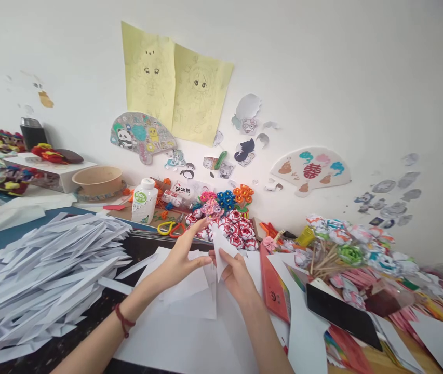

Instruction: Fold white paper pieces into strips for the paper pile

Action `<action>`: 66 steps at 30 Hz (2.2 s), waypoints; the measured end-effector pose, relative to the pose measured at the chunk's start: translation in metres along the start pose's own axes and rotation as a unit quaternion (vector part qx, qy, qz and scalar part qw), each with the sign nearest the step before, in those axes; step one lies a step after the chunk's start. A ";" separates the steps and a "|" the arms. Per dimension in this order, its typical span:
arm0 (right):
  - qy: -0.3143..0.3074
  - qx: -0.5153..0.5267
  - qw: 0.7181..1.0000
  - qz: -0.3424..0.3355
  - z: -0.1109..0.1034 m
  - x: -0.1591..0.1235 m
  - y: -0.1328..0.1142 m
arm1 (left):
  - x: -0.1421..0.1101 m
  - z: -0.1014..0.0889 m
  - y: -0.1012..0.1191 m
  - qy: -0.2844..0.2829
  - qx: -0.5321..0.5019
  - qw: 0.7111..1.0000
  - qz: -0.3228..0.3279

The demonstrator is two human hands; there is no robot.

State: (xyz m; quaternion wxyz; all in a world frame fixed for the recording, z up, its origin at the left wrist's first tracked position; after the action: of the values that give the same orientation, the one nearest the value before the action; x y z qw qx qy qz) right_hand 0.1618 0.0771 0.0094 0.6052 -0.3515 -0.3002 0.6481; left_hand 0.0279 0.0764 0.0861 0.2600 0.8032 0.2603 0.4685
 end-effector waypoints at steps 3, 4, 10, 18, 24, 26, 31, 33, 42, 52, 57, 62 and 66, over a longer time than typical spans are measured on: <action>-0.039 -0.021 0.999 -0.014 0.013 -0.003 0.001 | -0.002 0.011 -0.011 -0.004 -0.067 0.997 -0.033; -0.051 -0.032 0.998 -0.018 0.017 -0.004 0.002 | -0.003 0.014 -0.012 -0.002 -0.084 0.996 -0.039; -0.063 -0.053 0.996 -0.024 0.029 -0.010 0.003 | -0.005 0.021 -0.013 -0.005 -0.124 0.991 -0.055; -0.053 -0.060 0.997 -0.019 0.025 -0.009 0.004 | -0.006 0.026 -0.011 -0.014 -0.139 0.988 -0.067; -0.052 -0.045 0.997 -0.036 0.028 -0.009 0.003 | -0.008 0.028 -0.018 -0.013 -0.121 0.990 -0.077; -0.038 -0.043 0.998 -0.038 0.027 -0.010 0.001 | -0.008 0.030 -0.017 -0.033 -0.110 0.991 -0.068; 0.004 -0.025 0.997 -0.067 0.017 -0.011 -0.004 | -0.007 0.026 -0.011 -0.023 -0.100 0.992 -0.069; 0.006 -0.018 0.996 -0.082 0.016 -0.010 -0.007 | -0.006 0.025 -0.010 -0.008 -0.121 0.989 -0.080; 0.005 -0.132 0.990 -0.059 0.017 -0.008 -0.003 | -0.004 0.017 -0.023 0.029 -0.191 0.974 -0.122; -0.023 -0.261 0.964 -0.047 0.022 -0.007 0.001 | -0.004 0.009 -0.025 0.059 -0.177 0.970 -0.156; 0.032 -0.313 0.944 -0.103 0.002 -0.002 -0.019 | -0.003 0.002 -0.029 0.050 -0.061 0.987 -0.140; 0.005 -0.331 0.936 -0.118 -0.006 0.007 -0.014 | -0.006 0.020 -0.037 -0.038 -0.035 0.987 -0.150; 0.040 -0.306 0.943 -0.121 -0.022 0.012 -0.015 | -0.008 0.028 -0.038 -0.064 -0.113 0.978 -0.162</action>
State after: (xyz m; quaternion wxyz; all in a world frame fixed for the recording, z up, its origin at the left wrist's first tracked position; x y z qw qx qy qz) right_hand 0.1881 0.0896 0.0074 0.5540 -0.5068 -0.4998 0.4318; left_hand 0.0422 0.0941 0.0439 0.4376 0.7441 0.3150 0.3945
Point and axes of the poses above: each hand's wrist, its own x-axis towards the middle knuckle, its own z-axis out of the palm, y = z × x, the point moved 9 cm from there along x, towards the middle knuckle, and after that the axes turned 4 degrees about z, right-handed, at the moved point
